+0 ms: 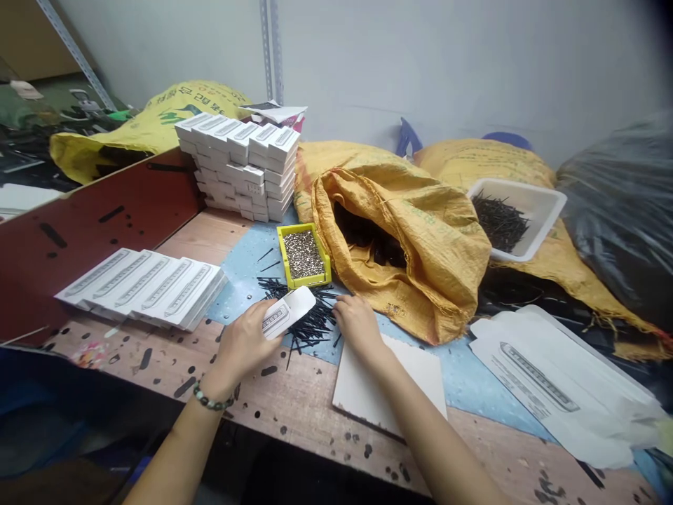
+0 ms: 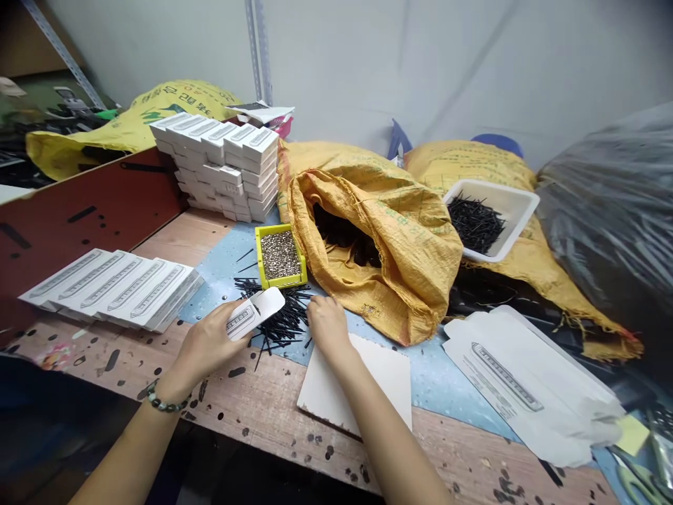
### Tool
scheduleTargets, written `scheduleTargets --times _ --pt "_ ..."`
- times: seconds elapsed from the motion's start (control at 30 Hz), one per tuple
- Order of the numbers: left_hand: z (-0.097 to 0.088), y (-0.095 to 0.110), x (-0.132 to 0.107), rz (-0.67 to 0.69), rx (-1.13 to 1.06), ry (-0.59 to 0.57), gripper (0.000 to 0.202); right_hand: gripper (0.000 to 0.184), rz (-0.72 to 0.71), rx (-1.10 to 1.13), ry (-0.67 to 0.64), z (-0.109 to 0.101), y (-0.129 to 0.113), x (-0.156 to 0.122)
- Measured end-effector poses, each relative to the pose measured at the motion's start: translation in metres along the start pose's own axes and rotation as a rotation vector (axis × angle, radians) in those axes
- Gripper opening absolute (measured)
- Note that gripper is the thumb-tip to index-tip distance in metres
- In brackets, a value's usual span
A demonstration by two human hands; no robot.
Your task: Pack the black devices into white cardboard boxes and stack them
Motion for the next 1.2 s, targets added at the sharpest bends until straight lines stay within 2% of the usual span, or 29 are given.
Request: scheduleTargets --times 0.1,0.17,0.23,0.33,0.43,0.5,0.57,0.63,0.7,0.8,0.9,1.07,1.2 --pt "0.0 -0.007 -0.002 -0.02 0.049 -0.018 0.043 0.022 0.013 0.021 0.062 -0.025 0.012 -0.005" --pt "0.004 -0.005 -0.002 0.002 0.063 -0.028 0.044 0.022 -0.03 0.033 0.081 -0.045 0.011 -0.009" --pt "0.011 0.006 -0.002 0.056 0.05 -0.052 0.046 0.022 -0.144 0.009 0.068 -0.061 -0.004 -0.013" --pt "0.026 0.031 -0.004 0.166 -0.029 -0.119 0.051 0.023 -0.324 -0.05 0.061 -0.074 -0.035 -0.017" --pt "0.031 0.055 -0.009 0.25 -0.245 -0.151 0.055 0.022 -0.411 0.076 0.142 -0.083 -0.052 -0.021" --pt "0.03 0.065 -0.012 0.274 -0.398 -0.166 0.059 0.023 -0.393 0.237 0.236 -0.093 -0.046 -0.025" --pt "0.028 0.07 -0.015 0.27 -0.492 -0.195 0.062 0.022 -0.306 0.399 0.331 -0.104 -0.031 -0.03" --pt "0.026 0.07 -0.016 0.238 -0.547 -0.23 0.065 0.019 -0.217 0.553 0.369 -0.114 -0.014 -0.036" --pt "0.027 0.066 -0.017 0.186 -0.58 -0.256 0.07 0.019 -0.173 0.666 0.327 -0.119 -0.004 -0.043" --pt "0.028 0.062 -0.017 0.145 -0.596 -0.262 0.073 0.026 -0.177 0.712 0.232 -0.119 -0.002 -0.053" --pt "0.028 0.066 -0.017 0.205 -0.589 -0.234 0.074 0.011 -0.246 0.687 0.202 -0.115 -0.008 -0.06" --pt "0.022 0.072 -0.016 0.331 -0.507 -0.164 0.073 0.014 -0.319 0.476 0.115 -0.111 -0.016 -0.063" --pt "0.02 0.072 -0.015 0.364 -0.39 -0.161 0.074 0.02 -0.324 0.265 0.083 -0.124 -0.017 -0.067"
Point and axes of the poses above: each hand's wrist, its own x-axis towards the middle knuckle, its own z-axis out of the palm, y = z × x, the point moved 7 cm from there along x, towards the middle knuckle, and after that the axes turned 2 degrees about x, right-handed, at the moved point
